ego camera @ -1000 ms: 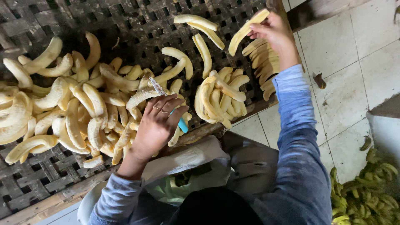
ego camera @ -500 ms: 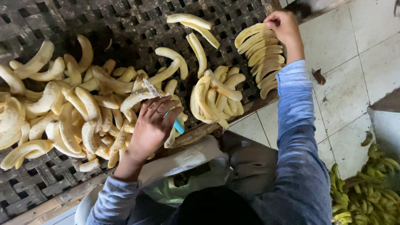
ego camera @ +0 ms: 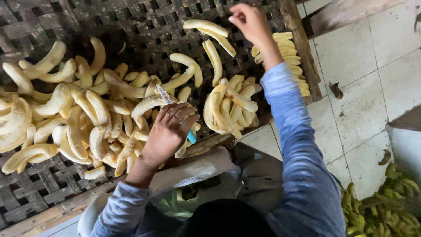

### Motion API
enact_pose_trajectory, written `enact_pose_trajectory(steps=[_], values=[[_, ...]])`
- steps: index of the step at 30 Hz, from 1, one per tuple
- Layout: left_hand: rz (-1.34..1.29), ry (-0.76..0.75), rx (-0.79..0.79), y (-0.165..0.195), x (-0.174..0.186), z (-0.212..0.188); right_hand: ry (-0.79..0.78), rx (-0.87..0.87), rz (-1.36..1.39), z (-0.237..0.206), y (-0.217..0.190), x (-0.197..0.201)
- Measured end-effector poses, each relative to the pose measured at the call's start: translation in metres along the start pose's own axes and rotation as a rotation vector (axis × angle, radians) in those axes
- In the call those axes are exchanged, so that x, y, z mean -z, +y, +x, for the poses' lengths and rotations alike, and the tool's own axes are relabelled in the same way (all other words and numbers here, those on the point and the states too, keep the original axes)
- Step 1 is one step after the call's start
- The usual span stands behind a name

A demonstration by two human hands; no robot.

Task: The person sits at a woven bamboo rack covered with bananas and uses a small knife to peel them by hand. Peeled bananas are placed in a row along the edge of the rack while peels are set aside, and the person works through the pile one banana at a time.

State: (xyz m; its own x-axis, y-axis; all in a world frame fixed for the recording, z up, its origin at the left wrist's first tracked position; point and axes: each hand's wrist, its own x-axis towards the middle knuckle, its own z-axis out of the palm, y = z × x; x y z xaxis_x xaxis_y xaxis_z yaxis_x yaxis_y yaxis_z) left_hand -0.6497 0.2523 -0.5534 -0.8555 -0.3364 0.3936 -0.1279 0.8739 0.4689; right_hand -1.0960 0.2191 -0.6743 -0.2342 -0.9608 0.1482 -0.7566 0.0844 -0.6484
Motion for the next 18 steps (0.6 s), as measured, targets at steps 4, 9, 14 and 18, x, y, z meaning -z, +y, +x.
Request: enact_pose_trajectory(steps=[4, 9, 14, 18], values=[[0.009, -0.023, 0.002, -0.006, 0.0, -0.003, 0.006, 0.236, -0.348, 0.022, -0.047, -0.044], [-0.021, -0.035, 0.006, -0.016, -0.004, -0.006, -0.119, 0.382, -0.584, 0.04, -0.064, -0.073], [-0.04, -0.001, 0.054, -0.032, 0.0, -0.003, -0.218, 0.301, -0.598, 0.05, -0.063, -0.076], [-0.02, 0.003, 0.055, -0.038, 0.016, -0.005, -0.148, -0.085, 0.001, 0.034, -0.046, -0.016]])
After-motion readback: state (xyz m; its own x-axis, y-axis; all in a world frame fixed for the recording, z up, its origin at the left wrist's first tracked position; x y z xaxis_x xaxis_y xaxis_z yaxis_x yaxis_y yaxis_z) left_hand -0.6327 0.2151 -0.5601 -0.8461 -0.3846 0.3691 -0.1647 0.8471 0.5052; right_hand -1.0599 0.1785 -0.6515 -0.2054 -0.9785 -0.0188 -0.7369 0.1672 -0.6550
